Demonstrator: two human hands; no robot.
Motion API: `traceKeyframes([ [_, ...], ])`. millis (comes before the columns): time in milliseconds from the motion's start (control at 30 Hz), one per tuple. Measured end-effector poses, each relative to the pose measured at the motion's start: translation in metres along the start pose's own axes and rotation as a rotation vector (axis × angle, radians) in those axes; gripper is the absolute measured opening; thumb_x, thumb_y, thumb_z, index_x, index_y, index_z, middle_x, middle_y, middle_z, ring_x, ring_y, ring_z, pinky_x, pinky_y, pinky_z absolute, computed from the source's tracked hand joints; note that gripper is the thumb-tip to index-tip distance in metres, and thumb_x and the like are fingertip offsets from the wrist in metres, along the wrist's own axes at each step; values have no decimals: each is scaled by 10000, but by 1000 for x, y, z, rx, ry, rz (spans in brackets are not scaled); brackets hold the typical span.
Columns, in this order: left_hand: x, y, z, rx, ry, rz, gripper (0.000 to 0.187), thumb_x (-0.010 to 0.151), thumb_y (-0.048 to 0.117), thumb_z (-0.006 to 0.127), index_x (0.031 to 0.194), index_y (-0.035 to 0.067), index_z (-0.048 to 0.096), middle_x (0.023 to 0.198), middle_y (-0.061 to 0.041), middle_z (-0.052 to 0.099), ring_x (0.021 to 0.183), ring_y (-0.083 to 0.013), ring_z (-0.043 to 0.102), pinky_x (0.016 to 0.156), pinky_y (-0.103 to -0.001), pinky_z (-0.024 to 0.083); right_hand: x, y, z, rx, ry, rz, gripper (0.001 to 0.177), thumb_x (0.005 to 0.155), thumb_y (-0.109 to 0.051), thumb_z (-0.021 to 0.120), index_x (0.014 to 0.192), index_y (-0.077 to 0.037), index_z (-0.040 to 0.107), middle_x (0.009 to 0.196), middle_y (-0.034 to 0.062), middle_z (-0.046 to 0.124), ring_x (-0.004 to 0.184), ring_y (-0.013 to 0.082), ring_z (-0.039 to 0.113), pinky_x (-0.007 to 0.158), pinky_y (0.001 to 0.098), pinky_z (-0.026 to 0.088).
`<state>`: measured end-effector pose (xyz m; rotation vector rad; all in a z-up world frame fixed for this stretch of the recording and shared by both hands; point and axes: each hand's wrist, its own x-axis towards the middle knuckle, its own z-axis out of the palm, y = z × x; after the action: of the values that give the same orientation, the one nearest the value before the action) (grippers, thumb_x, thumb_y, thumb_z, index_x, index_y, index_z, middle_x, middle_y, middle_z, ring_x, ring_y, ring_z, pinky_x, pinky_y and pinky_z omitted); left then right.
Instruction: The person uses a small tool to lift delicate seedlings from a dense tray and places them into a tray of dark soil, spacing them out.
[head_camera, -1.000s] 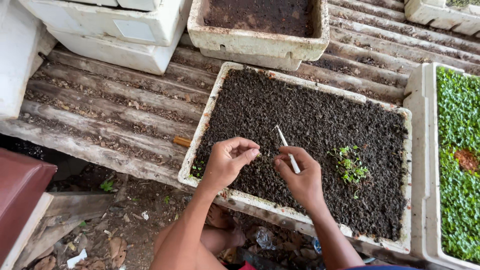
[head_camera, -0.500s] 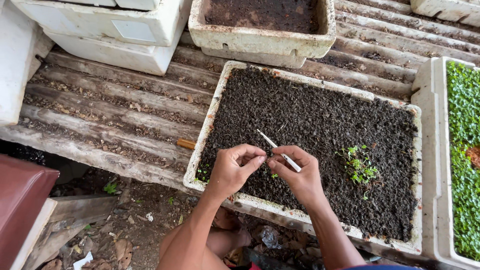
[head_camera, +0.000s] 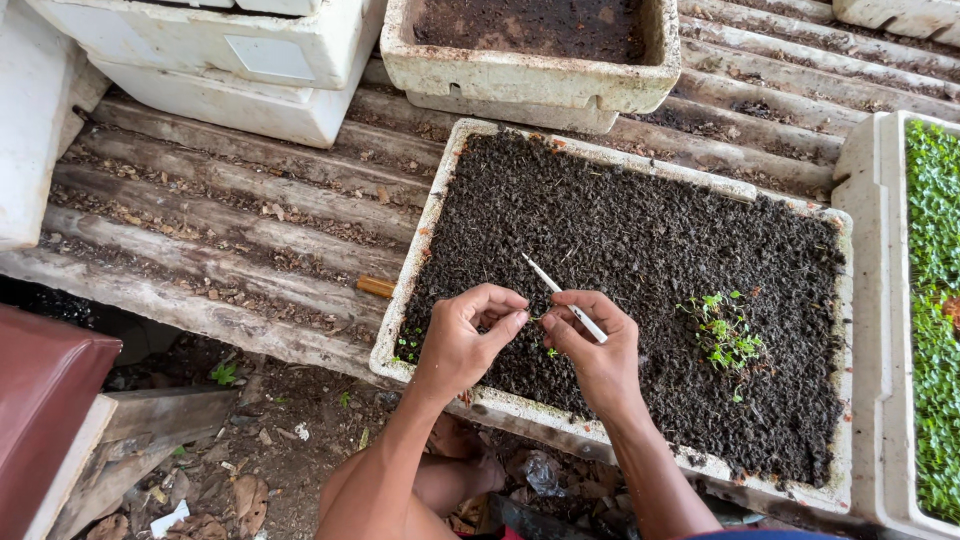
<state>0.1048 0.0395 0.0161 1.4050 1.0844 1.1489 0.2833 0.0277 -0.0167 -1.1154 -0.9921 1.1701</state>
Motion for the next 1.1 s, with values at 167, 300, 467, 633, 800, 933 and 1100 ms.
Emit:
traceKeyframes([
  [167,0,1,-2,7,0,-5,139,870,45,729,999,-4,749,833,-152,788,723,-113,683,630,-243,554,0,8,3,10,18,12,279,823,83,781,1093,92,713,772,190,738,589,182,694,531,244,544],
  [300,0,3,-5,4,-12,2,154,877,34,715,1024,-7,739,852,-173,782,730,-129,672,635,-252,549,-1,0,5,3,37,-6,278,820,92,776,1092,91,715,770,188,730,580,177,687,527,249,550],
  [467,1,3,-11,34,-17,17,165,885,43,707,1042,-4,728,860,-184,780,731,-133,674,634,-255,548,0,-2,5,-50,43,-22,282,822,85,776,1098,94,717,781,191,731,588,180,691,540,261,557],
  [633,-3,12,-27,122,-31,6,183,890,10,681,1065,-37,712,855,-231,763,709,-206,691,632,-289,560,1,-2,-4,-193,28,-15,289,826,66,785,1110,79,729,798,194,737,604,183,694,559,283,550],
  [800,-11,5,-56,404,-62,-157,198,856,35,685,1050,29,724,865,-195,778,785,-320,755,685,-387,591,-2,-1,-10,-409,-23,5,252,870,-11,793,1120,6,764,774,159,735,623,165,658,604,291,536],
  [933,-18,6,-78,451,-35,-239,202,859,43,684,1055,36,729,896,-204,778,826,-348,757,730,-427,588,-6,3,-8,-406,-97,-34,220,975,-22,686,1179,28,747,762,176,734,630,179,648,623,303,530],
  [1100,-26,-3,-108,496,-5,-380,141,878,74,700,993,63,781,871,-128,793,787,-235,752,735,-364,581,-2,5,14,-416,-365,-208,171,955,-91,688,1066,-46,811,722,128,725,584,152,637,556,263,510],
])
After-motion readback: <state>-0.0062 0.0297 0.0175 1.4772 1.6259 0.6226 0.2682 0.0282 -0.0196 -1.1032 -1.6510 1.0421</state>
